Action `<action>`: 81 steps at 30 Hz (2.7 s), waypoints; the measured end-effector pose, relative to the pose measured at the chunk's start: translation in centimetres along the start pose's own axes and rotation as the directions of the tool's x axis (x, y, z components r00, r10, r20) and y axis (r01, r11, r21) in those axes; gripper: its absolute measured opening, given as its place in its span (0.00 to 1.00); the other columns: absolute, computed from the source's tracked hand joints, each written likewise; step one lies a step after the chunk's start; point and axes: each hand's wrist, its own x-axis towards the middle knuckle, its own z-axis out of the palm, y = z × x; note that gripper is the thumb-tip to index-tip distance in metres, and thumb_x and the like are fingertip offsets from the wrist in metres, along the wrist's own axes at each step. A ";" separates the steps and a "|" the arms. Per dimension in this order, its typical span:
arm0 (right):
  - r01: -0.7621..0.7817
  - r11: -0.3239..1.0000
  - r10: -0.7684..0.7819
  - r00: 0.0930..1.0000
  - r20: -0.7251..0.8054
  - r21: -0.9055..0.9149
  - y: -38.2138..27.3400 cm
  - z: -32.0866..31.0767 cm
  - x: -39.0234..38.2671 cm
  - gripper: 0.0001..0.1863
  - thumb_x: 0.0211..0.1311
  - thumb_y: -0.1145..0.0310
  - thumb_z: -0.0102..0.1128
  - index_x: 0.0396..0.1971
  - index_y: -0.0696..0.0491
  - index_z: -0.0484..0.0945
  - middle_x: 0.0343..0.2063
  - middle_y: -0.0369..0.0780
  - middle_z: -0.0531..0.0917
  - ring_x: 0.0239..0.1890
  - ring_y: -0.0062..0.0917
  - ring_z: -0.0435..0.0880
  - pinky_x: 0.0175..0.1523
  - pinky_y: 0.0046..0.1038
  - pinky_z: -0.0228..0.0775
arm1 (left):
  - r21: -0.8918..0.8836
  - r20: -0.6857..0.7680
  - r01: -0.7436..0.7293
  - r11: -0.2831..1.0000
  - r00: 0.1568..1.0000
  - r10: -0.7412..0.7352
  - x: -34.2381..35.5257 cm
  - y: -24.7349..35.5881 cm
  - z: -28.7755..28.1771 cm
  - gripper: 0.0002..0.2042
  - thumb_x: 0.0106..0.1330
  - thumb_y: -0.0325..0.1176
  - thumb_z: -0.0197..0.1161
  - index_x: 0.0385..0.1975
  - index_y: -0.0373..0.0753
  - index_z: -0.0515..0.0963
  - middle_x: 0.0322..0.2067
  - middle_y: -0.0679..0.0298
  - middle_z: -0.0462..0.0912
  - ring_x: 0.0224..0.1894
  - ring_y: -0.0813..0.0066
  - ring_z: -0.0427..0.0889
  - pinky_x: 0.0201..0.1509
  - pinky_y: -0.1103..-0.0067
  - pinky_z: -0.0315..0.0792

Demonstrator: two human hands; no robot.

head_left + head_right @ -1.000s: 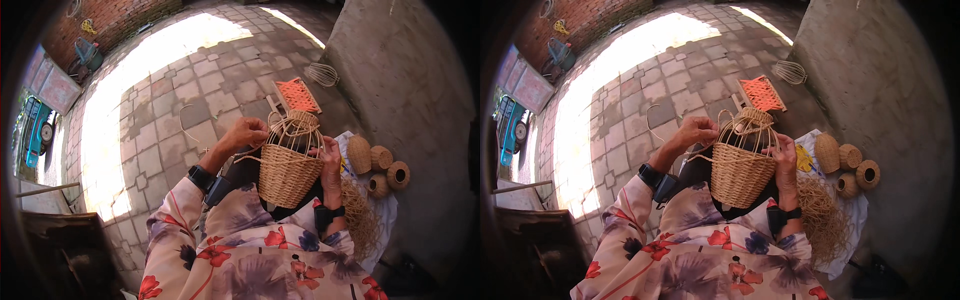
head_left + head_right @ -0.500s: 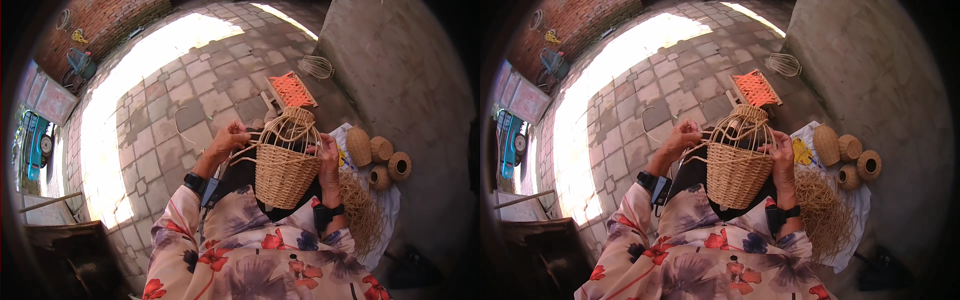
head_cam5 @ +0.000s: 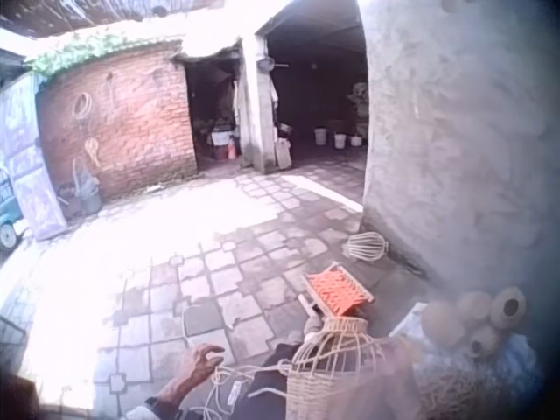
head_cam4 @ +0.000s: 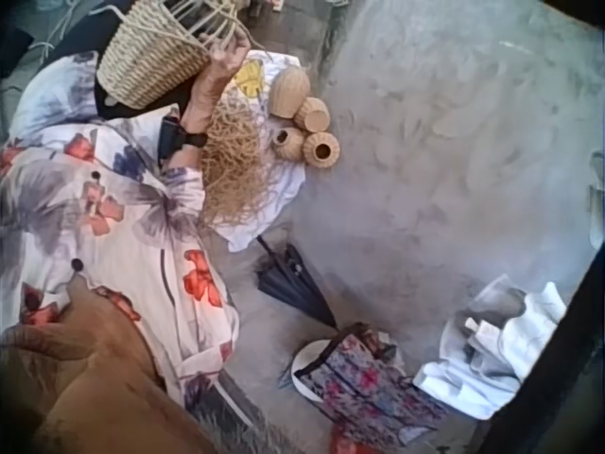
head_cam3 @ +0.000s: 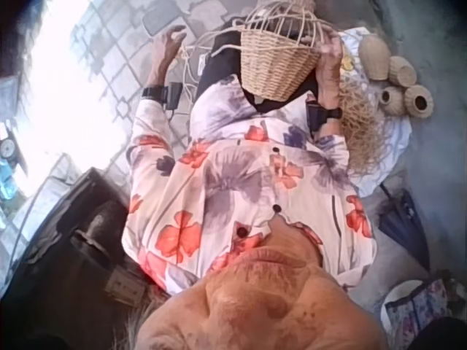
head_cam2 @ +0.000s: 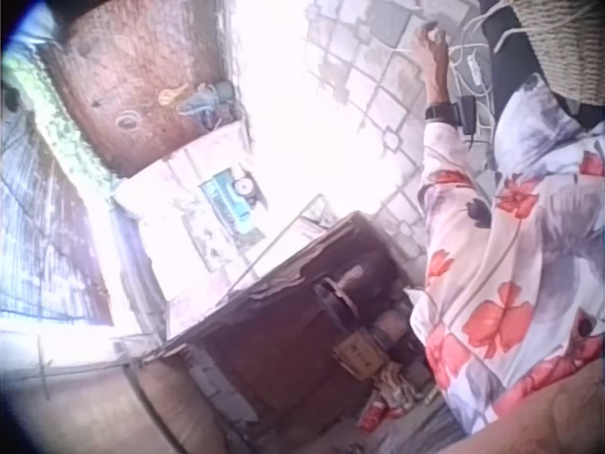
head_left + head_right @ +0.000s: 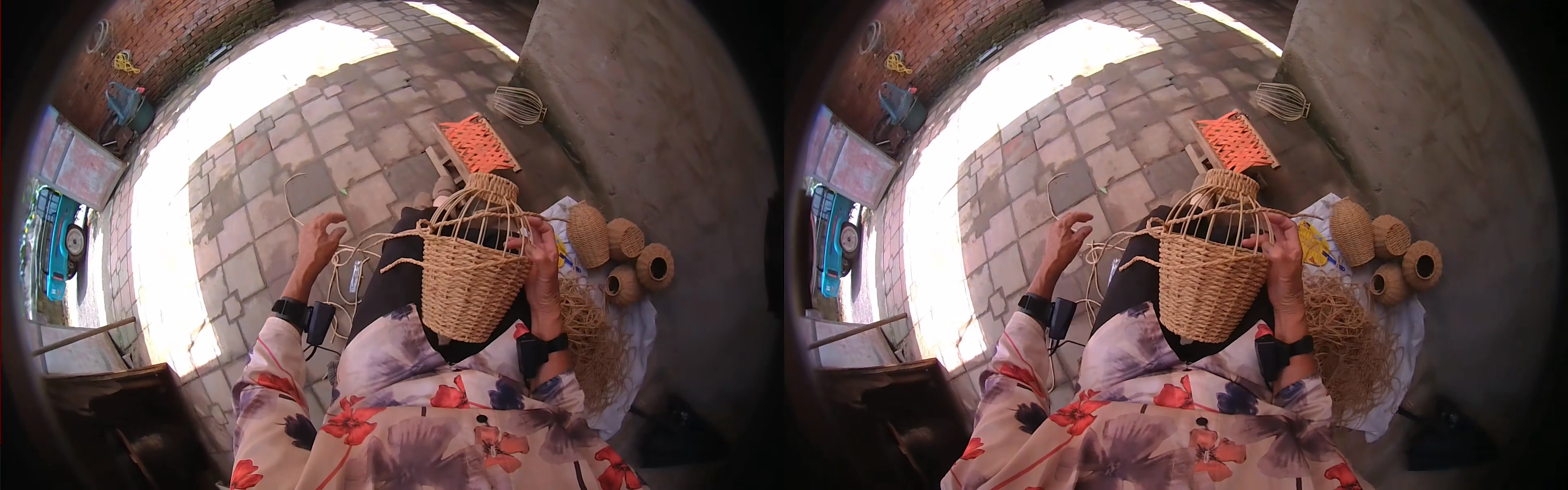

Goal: Weaving a small basket from natural fibers by hand.

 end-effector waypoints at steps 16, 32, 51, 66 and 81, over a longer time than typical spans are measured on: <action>-0.031 0.999 0.030 0.999 0.029 0.036 0.1 -0.4 0.3 0.26 0.52 0.66 0.57 0.51 0.58 0.64 0.49 0.42 0.74 0.41 0.23 0.78 0.53 0.27 0.69 | -0.517 0.537 0.425 0.743 0.837 -0.105 -0.7 3.0 -0.7 0.13 0.63 0.41 0.63 0.38 0.37 0.81 0.25 0.71 0.79 0.22 0.84 0.76 0.25 0.87 0.71; -0.014 0.999 0.013 1.000 0.027 0.035 -0.3 -0.4 0.0 0.26 0.53 0.67 0.56 0.52 0.57 0.63 0.50 0.41 0.74 0.40 0.22 0.77 0.52 0.25 0.70 | -0.070 -0.071 0.503 0.861 0.859 -0.507 -6.7 -10.6 -6.7 0.24 0.58 0.35 0.60 0.57 0.41 0.71 0.48 0.55 0.78 0.31 0.67 0.82 0.29 0.76 0.79; -0.018 0.998 0.016 0.999 0.041 0.054 -0.3 -0.2 0.0 0.27 0.51 0.65 0.56 0.52 0.58 0.63 0.52 0.43 0.73 0.40 0.23 0.78 0.53 0.26 0.69 | -0.523 0.570 0.344 0.780 0.821 0.020 -0.7 7.0 0.9 0.18 0.65 0.48 0.60 0.27 0.37 0.80 0.19 0.74 0.72 0.20 0.85 0.66 0.24 0.85 0.62; 0.065 0.998 -0.065 0.998 -0.012 -0.014 -0.9 1.4 0.5 0.25 0.49 0.77 0.59 0.50 0.58 0.66 0.50 0.41 0.74 0.38 0.16 0.76 0.46 0.19 0.70 | -0.614 0.487 0.450 0.648 0.863 -0.137 -7.3 14.8 -2.0 0.11 0.64 0.38 0.61 0.38 0.37 0.79 0.29 0.68 0.76 0.24 0.84 0.74 0.25 0.86 0.70; 0.137 0.928 -0.151 0.988 -0.015 -0.345 1.4 3.7 1.1 0.24 0.47 0.72 0.65 0.48 0.58 0.71 0.30 0.34 0.77 0.25 0.13 0.71 0.32 0.17 0.67 | -0.893 0.411 0.408 0.189 0.911 -0.026 -5.0 17.0 2.6 0.11 0.70 0.36 0.54 0.46 0.36 0.73 0.31 0.66 0.77 0.28 0.83 0.76 0.28 0.84 0.73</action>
